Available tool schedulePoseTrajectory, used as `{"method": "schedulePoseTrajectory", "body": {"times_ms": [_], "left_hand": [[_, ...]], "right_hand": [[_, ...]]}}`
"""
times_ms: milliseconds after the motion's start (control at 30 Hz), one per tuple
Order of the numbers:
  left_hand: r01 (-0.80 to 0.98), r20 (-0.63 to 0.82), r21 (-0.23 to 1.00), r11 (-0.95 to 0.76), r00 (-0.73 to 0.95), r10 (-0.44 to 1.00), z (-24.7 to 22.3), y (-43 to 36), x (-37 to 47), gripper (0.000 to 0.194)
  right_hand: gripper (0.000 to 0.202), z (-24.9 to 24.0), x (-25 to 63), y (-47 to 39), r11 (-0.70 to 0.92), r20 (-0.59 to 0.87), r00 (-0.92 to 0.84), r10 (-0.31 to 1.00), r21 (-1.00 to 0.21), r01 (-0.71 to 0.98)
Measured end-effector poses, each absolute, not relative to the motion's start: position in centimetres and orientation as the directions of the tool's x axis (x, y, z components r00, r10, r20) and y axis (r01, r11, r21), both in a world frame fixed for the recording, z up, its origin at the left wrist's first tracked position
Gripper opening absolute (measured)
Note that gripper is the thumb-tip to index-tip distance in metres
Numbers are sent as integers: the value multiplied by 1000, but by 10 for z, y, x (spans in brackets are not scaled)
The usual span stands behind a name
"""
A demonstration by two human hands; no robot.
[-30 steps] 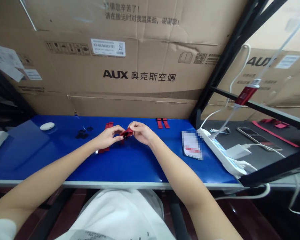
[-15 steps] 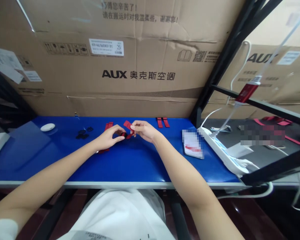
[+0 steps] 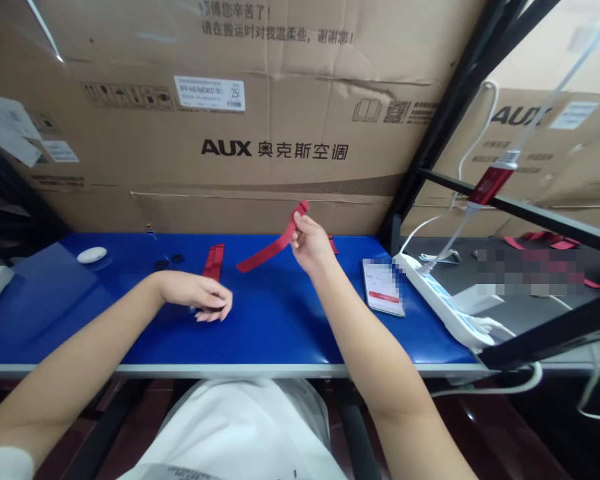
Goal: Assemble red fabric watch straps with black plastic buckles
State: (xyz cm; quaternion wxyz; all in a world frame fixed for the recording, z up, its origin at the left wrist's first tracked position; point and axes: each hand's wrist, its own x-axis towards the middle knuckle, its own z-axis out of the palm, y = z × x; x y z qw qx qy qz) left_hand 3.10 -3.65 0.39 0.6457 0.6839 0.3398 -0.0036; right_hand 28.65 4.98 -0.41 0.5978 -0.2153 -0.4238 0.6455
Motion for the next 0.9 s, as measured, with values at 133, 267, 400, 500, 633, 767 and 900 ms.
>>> {"method": "schedulePoseTrajectory", "body": {"times_ms": [133, 267, 400, 500, 633, 767, 900], "left_hand": [[346, -342, 932, 111, 734, 587, 17, -39, 21, 31], [242, -135, 970, -19, 604, 786, 9, -37, 39, 35], [359, -124, 927, -112, 573, 810, 2, -35, 48, 38], [455, -122, 878, -145, 507, 853, -1, -29, 40, 36], [750, -57, 640, -164, 259, 964, -7, -10, 16, 33], [974, 27, 228, 11, -17, 999, -16, 8, -3, 27], [968, 156, 56, 244, -250, 956, -17, 16, -10, 43]], "right_hand": [[35, -3, 279, 34, -78, 175, -509, 843, -896, -437], [39, -22, 240, 16, 17, 176, -473, 863, -947, -320], [43, -40, 215, 14, 69, 189, -392, 900, -951, -300], [40, -46, 214, 20, 43, 140, -375, 916, -966, -254], [23, -46, 221, 27, -17, 28, -364, 931, -993, -120], [4, -45, 228, 32, -47, -26, -345, 938, -998, -52], [8, -44, 235, 37, -31, -28, -370, 929, -1000, -2]]}}
